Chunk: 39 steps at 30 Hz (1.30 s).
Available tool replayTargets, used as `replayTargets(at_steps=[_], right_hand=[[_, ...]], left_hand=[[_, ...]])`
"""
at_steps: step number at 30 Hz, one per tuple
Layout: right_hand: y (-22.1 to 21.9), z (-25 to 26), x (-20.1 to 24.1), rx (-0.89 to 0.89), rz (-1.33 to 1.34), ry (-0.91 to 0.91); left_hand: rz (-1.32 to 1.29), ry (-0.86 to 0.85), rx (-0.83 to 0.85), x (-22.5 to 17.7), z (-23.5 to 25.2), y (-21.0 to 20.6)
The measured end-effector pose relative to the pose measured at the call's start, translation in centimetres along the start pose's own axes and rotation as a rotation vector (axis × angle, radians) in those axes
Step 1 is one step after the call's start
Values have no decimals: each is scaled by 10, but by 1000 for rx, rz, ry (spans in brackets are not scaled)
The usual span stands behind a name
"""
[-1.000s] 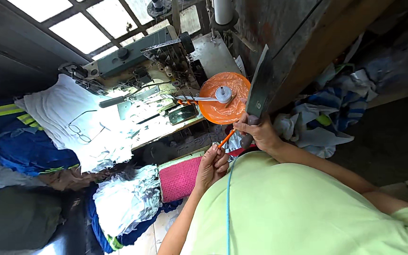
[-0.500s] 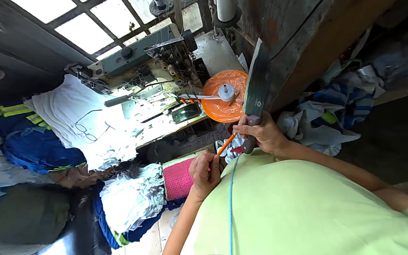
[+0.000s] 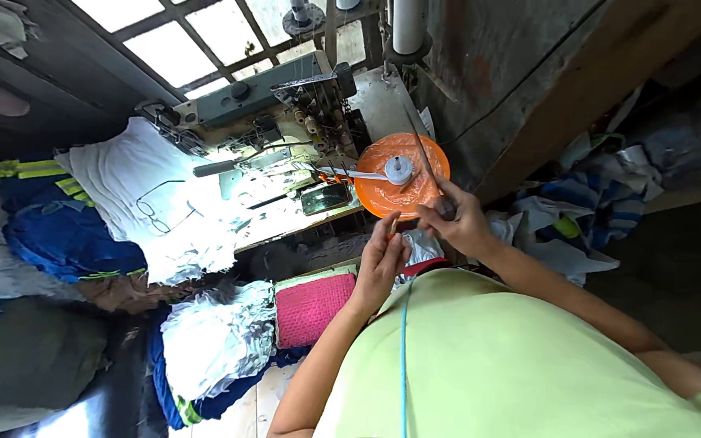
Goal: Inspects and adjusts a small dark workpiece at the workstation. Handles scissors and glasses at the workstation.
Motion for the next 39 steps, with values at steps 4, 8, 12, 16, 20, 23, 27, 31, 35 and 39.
replayTargets(at_steps=[4,8,12,16,20,23,27,31,35,39], right_hand=[[8,-10,15,140,-171,81],[-22,-23,27,333,-323,124],[-37,-23,37,378,-441,264],[-41,-19,39,371,-443,278],[-45,-13,44,433,-387,247],[-49,-11,50,446,-455,304],[-51,-14,56,446,-538,352],[-50,-19,60,371,-630,432],[-50,-21,62,371,-657,477],[-50,-21,59,388,-661,464]], left_hand=[[-137,-25,-44,-5,1,10],[-175,-97,-216,-17,-1,20],[-190,-65,-347,-22,-18,28],[-261,-46,-313,-18,-22,24],[-200,-311,19,-41,-19,14],[-136,-402,111,-56,-24,8],[-188,-372,31,-57,-19,7],[-182,-285,-146,-53,-15,10],[-197,-219,-209,-47,-14,12],[-193,-188,-214,-42,-15,10]])
Point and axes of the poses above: each hand's wrist, its own z-axis towards the middle knuckle, its own y-axis out of the back of the hand, x = y × z, the point moved 9 cm from there along z, towards the middle knuckle, and after that the axes turned 12 degrees about z, right-handed, at the moved point
